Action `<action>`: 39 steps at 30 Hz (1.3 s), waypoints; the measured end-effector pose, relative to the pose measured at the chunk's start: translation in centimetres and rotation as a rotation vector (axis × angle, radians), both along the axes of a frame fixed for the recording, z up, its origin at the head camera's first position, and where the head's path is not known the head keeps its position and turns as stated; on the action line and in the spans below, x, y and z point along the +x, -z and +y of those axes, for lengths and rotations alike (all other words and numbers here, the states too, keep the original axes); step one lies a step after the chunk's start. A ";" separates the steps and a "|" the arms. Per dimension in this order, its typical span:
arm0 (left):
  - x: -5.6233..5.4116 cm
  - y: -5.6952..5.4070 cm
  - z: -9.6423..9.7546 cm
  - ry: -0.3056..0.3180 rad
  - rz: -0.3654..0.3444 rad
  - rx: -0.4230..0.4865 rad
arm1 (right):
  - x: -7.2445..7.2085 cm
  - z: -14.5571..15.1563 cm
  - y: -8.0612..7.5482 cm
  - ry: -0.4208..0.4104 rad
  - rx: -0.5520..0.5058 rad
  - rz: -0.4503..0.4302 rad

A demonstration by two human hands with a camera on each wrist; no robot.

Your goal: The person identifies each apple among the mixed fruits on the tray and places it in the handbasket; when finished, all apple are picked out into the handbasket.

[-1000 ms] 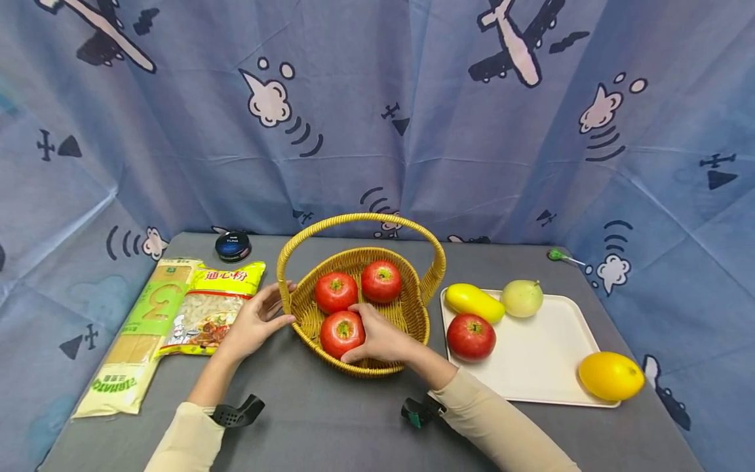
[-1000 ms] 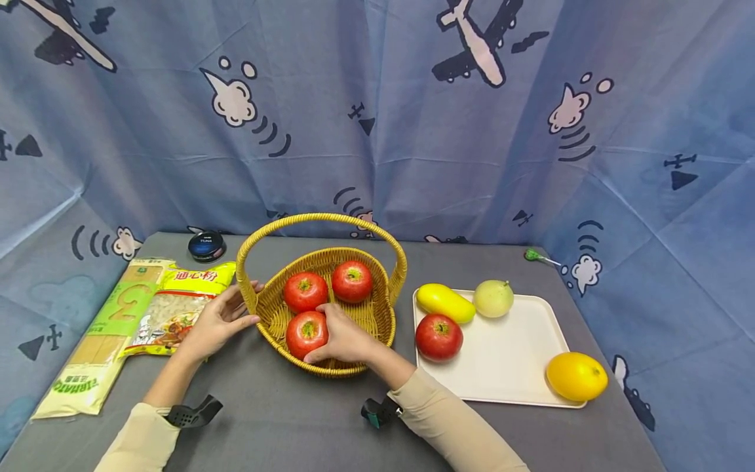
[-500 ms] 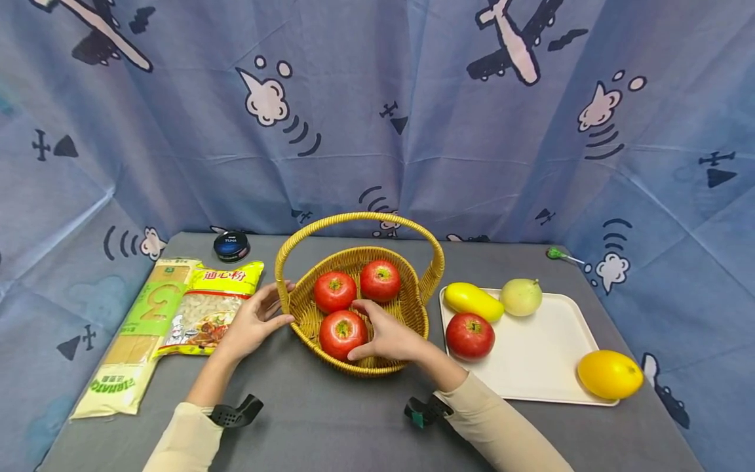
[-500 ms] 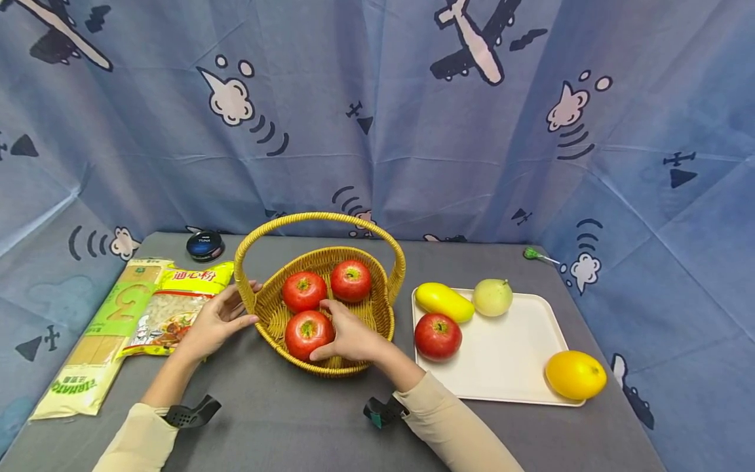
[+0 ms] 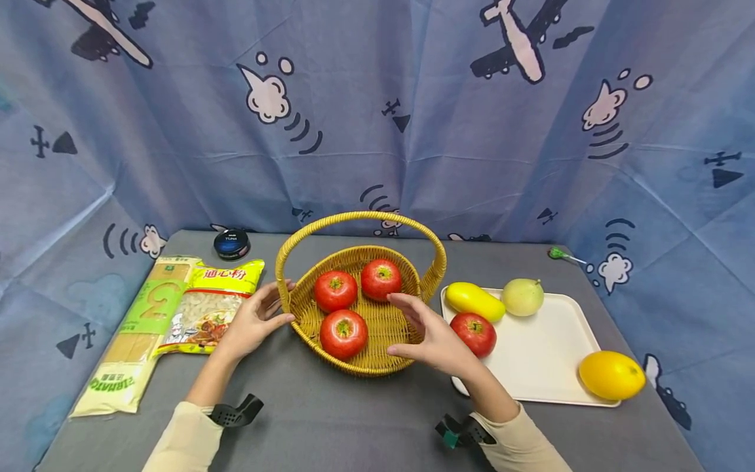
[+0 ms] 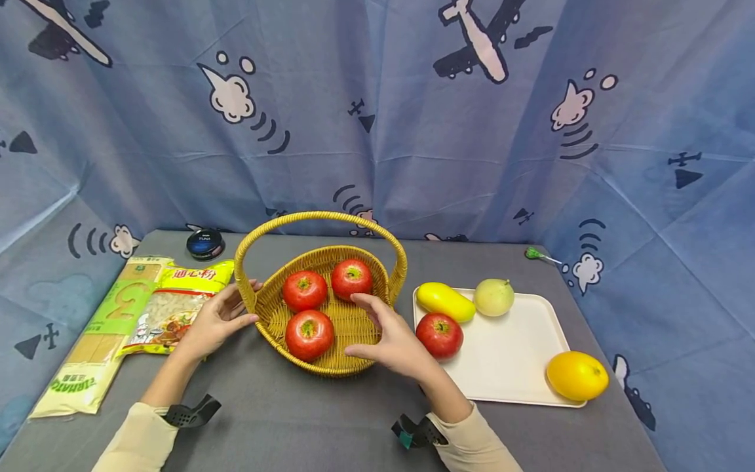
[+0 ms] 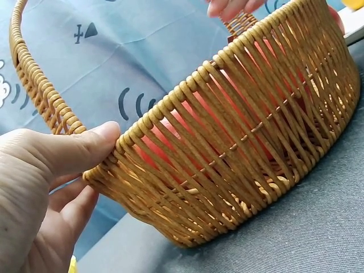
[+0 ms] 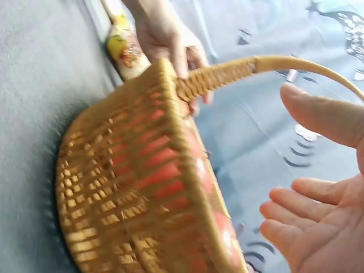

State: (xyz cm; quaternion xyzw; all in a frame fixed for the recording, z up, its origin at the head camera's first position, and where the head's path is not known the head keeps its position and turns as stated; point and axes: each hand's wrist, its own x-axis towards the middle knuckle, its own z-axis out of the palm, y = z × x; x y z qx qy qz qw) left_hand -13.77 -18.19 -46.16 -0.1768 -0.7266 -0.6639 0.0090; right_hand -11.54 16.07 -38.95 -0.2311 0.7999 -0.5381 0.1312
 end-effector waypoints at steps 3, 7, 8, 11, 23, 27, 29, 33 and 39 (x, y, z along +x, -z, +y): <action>0.0 -0.1 0.0 -0.001 -0.001 -0.002 | 0.7 1.9 -0.2 0.037 -0.058 0.032; 0.0 -0.2 0.0 -0.002 -0.008 -0.007 | 1.4 4.9 -0.1 0.120 -0.086 0.102; 0.0 -0.2 0.0 -0.003 -0.010 -0.009 | 1.5 5.6 0.0 0.149 -0.086 0.117; 0.0 -0.2 0.0 -0.006 -0.016 -0.014 | 1.7 7.6 0.3 0.222 -0.097 0.145; 0.0 -0.1 0.0 -0.007 -0.012 -0.016 | 2.3 12.6 3.8 0.404 -0.075 0.176; 0.0 -0.1 -0.1 -0.010 -0.007 -0.022 | 2.2 13.1 5.1 0.423 -0.049 0.132; 0.0 -0.1 -0.1 -0.009 -0.007 -0.024 | 2.2 13.2 5.7 0.431 -0.026 0.106; 0.0 -0.1 -0.1 -0.008 -0.017 -0.022 | 2.1 13.1 6.7 0.455 0.004 0.052; 0.0 -0.1 0.0 -0.011 -0.023 -0.023 | 1.9 13.0 7.6 0.467 0.026 0.019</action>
